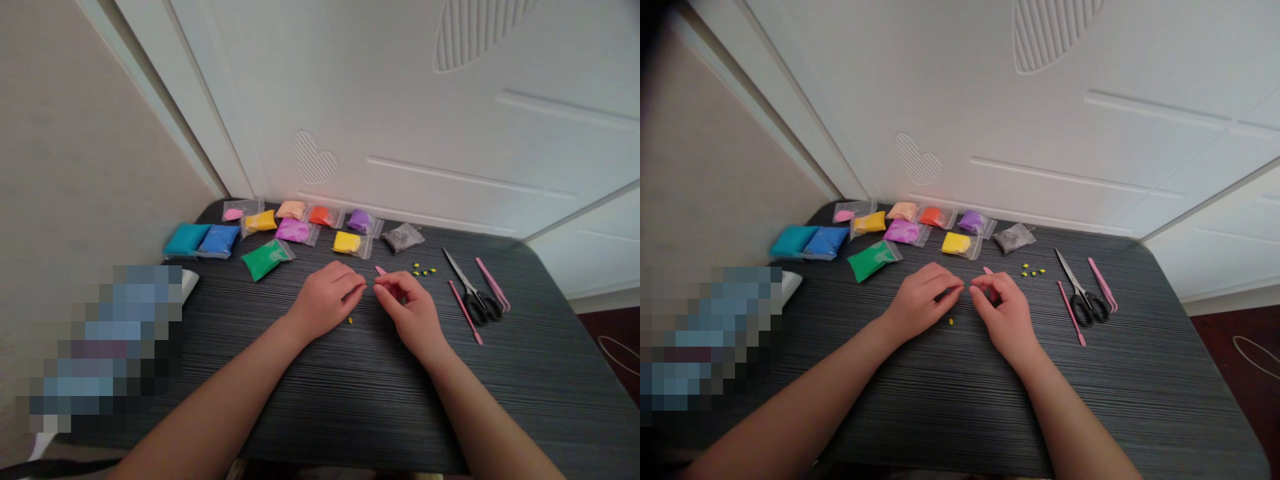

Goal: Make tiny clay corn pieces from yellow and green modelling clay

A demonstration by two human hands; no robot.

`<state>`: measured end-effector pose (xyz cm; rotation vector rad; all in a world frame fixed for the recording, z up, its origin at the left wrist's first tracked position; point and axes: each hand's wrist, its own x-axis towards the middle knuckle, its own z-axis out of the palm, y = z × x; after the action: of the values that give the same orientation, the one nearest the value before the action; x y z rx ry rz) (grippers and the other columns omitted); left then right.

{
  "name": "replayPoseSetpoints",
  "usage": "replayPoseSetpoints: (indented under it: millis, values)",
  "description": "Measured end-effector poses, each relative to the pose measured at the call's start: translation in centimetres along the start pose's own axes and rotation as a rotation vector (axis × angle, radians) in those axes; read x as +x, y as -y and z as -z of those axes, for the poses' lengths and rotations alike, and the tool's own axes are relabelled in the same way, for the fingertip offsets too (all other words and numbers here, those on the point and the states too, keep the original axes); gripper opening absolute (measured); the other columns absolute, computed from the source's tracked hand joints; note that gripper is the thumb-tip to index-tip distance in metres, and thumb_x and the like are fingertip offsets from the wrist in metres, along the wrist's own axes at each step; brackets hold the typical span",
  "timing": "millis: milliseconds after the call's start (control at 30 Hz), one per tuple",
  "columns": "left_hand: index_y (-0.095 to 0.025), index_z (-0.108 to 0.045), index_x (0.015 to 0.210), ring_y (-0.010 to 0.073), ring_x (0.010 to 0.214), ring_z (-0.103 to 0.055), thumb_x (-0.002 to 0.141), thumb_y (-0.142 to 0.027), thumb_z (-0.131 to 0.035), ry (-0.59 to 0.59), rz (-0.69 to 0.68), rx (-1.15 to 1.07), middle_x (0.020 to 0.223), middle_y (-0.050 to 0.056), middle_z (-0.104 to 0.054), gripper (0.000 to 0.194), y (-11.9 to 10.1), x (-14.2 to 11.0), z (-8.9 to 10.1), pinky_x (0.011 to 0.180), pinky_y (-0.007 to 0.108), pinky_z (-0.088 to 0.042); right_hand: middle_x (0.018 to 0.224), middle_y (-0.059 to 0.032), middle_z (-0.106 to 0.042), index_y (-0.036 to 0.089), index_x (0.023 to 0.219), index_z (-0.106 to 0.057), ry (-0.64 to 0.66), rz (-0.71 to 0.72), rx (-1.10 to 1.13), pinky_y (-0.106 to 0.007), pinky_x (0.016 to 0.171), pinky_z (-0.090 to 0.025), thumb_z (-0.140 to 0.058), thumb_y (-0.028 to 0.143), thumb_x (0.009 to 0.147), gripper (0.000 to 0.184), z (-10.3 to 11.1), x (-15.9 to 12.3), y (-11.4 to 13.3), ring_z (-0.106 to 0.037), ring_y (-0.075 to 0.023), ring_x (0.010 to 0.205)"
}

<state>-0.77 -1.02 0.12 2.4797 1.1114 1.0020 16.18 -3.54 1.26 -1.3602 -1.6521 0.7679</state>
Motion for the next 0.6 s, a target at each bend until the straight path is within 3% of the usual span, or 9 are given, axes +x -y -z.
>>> replayPoseSetpoints:
  millis: [233, 433, 533, 600]
  values:
    - [-0.015, -0.058, 0.088, 0.0151, 0.079, -0.049, 0.083, -0.022, -0.043, 0.053, -0.125, 0.162, 0.081, 0.004, -0.06, 0.017, 0.04, -0.02, 0.18, 0.074, 0.029, -0.041, 0.088, -0.0038, -0.059, 0.023, 0.089, -0.061, 0.011, 0.22, -0.314, -0.035, 0.079, -0.04, -0.053, 0.023, 0.077, 0.014, 0.43, -0.09, -0.11, -0.053, -0.0188, 0.092]
    - [-0.014, -0.059, 0.09, 0.0153, 0.079, -0.049, 0.083, -0.021, -0.043, 0.075, -0.149, 0.146, 0.081, 0.005, -0.06, 0.019, -0.1, -0.12, 0.04, 0.074, 0.03, -0.041, 0.086, -0.0022, -0.061, 0.023, 0.085, -0.06, 0.025, 0.279, -0.416, -0.034, 0.079, -0.038, -0.053, 0.023, 0.077, 0.011, 0.41, 0.08, -0.48, -0.053, -0.0184, 0.095]
    - [-0.016, -0.059, 0.091, 0.0152, 0.082, -0.05, 0.083, -0.021, -0.044, 0.052, -0.049, 0.007, 0.085, 0.005, -0.06, 0.018, -0.28, 0.07, -0.04, 0.077, 0.03, -0.041, 0.085, -0.002, -0.061, 0.023, 0.085, -0.06, 0.018, 0.293, -0.423, -0.034, 0.077, -0.038, -0.053, 0.023, 0.078, 0.01, 0.6, 0.14, -0.42, -0.054, -0.0177, 0.093]
    - [-0.017, -0.06, 0.091, 0.014, 0.08, -0.052, 0.082, -0.024, -0.046, 0.032, 0.126, -0.165, 0.085, 0.004, -0.06, 0.018, -0.35, 0.34, 0.05, 0.075, 0.028, -0.042, 0.086, -0.0024, -0.061, 0.023, 0.086, -0.06, -0.007, 0.311, -0.417, -0.033, 0.077, -0.038, -0.053, 0.023, 0.078, 0.01, 0.8, 0.13, -0.34, -0.054, -0.0172, 0.091]
